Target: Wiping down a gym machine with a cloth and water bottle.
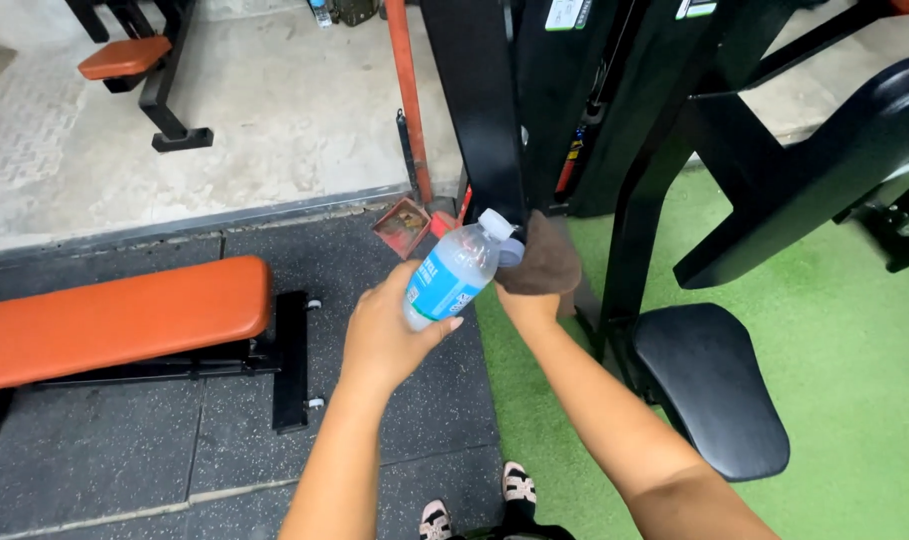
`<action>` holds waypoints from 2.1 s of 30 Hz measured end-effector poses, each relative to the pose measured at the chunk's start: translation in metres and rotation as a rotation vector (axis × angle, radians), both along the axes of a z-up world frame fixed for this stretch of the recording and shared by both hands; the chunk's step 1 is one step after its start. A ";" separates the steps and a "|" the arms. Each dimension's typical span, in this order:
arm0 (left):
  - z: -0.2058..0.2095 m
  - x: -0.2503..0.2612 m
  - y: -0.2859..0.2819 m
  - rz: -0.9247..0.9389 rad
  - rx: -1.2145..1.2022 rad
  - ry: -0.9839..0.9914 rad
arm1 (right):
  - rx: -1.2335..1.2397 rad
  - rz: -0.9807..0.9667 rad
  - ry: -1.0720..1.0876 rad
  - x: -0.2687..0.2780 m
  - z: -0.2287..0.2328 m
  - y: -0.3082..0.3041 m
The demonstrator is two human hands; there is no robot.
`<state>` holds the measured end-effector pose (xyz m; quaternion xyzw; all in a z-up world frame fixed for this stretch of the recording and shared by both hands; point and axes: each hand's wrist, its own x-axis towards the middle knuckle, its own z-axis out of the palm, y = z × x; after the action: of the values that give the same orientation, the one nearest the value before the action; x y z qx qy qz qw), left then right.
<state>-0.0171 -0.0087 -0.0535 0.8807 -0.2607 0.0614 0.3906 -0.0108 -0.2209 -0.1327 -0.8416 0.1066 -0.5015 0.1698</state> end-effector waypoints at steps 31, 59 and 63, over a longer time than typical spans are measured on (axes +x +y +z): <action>-0.017 -0.019 -0.008 -0.125 -0.123 0.085 | 2.146 1.141 -0.376 -0.014 -0.202 -0.129; -0.002 -0.013 -0.017 -0.010 -0.173 -0.003 | 1.241 0.710 0.093 0.041 -0.033 -0.120; 0.003 -0.013 -0.023 -0.002 -0.251 0.010 | 1.333 0.865 0.054 0.070 0.033 -0.135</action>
<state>-0.0297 -0.0316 -0.0510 0.8249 -0.2497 0.0891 0.4993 0.0592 -0.3563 -0.1000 -0.5414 0.0523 -0.2011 0.8147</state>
